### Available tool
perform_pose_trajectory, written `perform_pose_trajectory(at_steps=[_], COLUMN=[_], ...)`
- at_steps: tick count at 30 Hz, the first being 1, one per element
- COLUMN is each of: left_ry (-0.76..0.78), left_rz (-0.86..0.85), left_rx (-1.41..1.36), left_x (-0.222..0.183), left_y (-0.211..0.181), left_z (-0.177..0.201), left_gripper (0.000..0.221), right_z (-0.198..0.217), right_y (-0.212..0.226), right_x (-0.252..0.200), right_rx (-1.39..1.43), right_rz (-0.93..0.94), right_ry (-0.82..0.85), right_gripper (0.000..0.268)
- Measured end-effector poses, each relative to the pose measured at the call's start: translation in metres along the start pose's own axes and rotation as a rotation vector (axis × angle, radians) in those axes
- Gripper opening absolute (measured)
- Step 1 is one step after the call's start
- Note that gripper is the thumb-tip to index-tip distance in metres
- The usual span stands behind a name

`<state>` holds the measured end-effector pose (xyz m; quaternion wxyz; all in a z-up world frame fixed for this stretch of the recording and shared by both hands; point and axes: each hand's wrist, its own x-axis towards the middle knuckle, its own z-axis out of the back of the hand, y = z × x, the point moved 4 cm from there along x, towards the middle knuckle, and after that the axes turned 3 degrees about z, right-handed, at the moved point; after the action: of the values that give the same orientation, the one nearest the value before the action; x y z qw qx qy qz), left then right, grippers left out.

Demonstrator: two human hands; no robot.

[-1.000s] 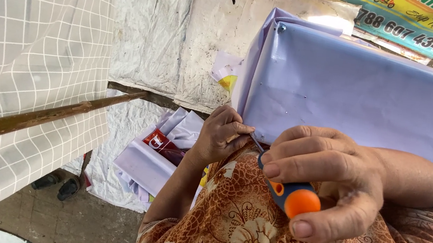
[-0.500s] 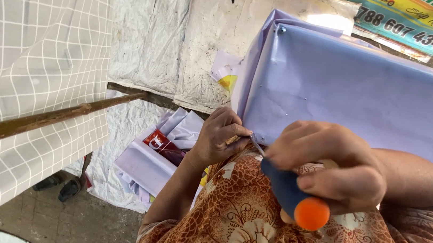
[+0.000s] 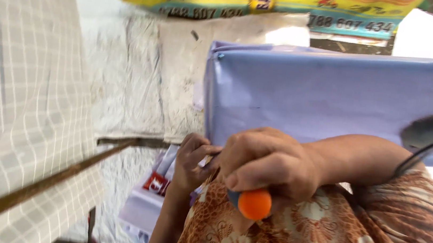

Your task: Fixing screws into a plastic frame using a manual screwdriver.

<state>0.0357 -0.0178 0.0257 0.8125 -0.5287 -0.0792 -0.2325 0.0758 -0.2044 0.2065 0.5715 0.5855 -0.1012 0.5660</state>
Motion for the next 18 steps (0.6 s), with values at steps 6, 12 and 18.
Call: perform_pose_trajectory(at_steps=[6, 12, 18], left_ry=[-0.031, -0.056, -0.203], left_rz=[0.111, 0.074, 0.103], left_rx=[-0.003, 0.111, 0.515], left_x=[-0.012, -0.035, 0.001], left_y=[0.001, 0.03, -0.048], left_z=[-0.007, -0.021, -0.054], left_gripper=[0.022, 0.011, 0.011], right_z=[0.054, 0.166, 0.275], right_y=[0.031, 0.079, 0.165], right_x=[-0.007, -0.092, -0.23], right_rx=[-0.18, -0.927, -1.458], right_rz=[0.094, 0.186, -0.166], right_ry=[-0.081, -0.116, -0.165], right_gripper=[0.048, 0.042, 0.027])
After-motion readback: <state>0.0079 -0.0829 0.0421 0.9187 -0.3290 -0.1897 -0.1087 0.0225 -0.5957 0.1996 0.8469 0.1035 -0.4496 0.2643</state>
